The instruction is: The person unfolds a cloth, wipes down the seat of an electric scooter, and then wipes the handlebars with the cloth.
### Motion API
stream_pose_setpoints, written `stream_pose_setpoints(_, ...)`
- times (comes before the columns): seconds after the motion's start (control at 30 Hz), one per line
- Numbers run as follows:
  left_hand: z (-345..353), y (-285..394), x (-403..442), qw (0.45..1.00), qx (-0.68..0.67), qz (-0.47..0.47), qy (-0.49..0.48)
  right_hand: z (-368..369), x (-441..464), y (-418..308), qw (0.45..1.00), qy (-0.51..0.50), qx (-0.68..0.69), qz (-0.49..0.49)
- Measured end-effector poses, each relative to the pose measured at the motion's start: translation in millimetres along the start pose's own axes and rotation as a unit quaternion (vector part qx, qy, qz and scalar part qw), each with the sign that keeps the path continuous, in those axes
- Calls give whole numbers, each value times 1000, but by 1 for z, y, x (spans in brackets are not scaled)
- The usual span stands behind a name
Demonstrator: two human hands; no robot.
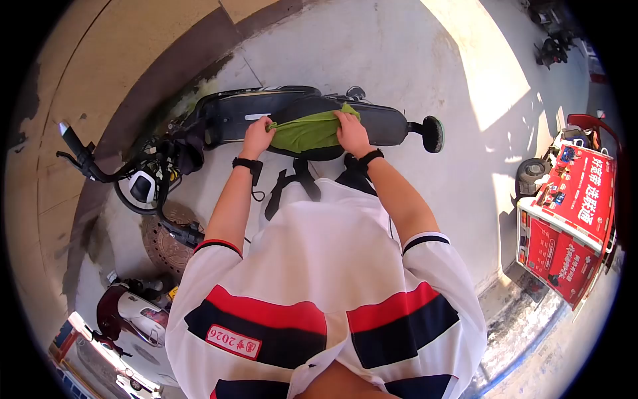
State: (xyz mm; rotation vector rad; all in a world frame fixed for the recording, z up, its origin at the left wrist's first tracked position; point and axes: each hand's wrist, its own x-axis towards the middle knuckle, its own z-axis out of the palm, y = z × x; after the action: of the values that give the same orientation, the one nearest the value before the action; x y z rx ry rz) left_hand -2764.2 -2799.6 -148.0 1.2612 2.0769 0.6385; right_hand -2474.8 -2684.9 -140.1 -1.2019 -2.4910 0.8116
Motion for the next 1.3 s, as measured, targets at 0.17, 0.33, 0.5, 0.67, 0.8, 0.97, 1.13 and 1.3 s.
stream_pose_setpoints(0.17,-4,16,-8,997,11,-31,70,-7,8,14,999,-46,-7,-16)
stream_pose_setpoints(0.33,3,31,-23,985,23,35,166,-20,15,36,995,-98,-25,0)
stream_pose_setpoints(0.5,19,62,-25,995,-58,43,71,-50,12,62,998,-53,-20,22)
stream_pose_setpoints(0.67,34,116,-31,996,-54,54,37,-79,-10,102,997,26,13,66)
stream_pose_setpoints(0.8,51,141,-17,992,-58,92,58,-107,-17,136,992,78,17,100)
stream_pose_setpoints(0.97,78,172,-2,991,-58,108,53,-136,-36,174,978,155,38,133)
stream_pose_setpoints(1.13,98,201,-1,987,-69,145,8,-147,-59,207,964,172,13,202)
stream_pose_setpoints(1.3,112,208,2,983,-83,165,-22,-148,-82,219,950,224,10,217)
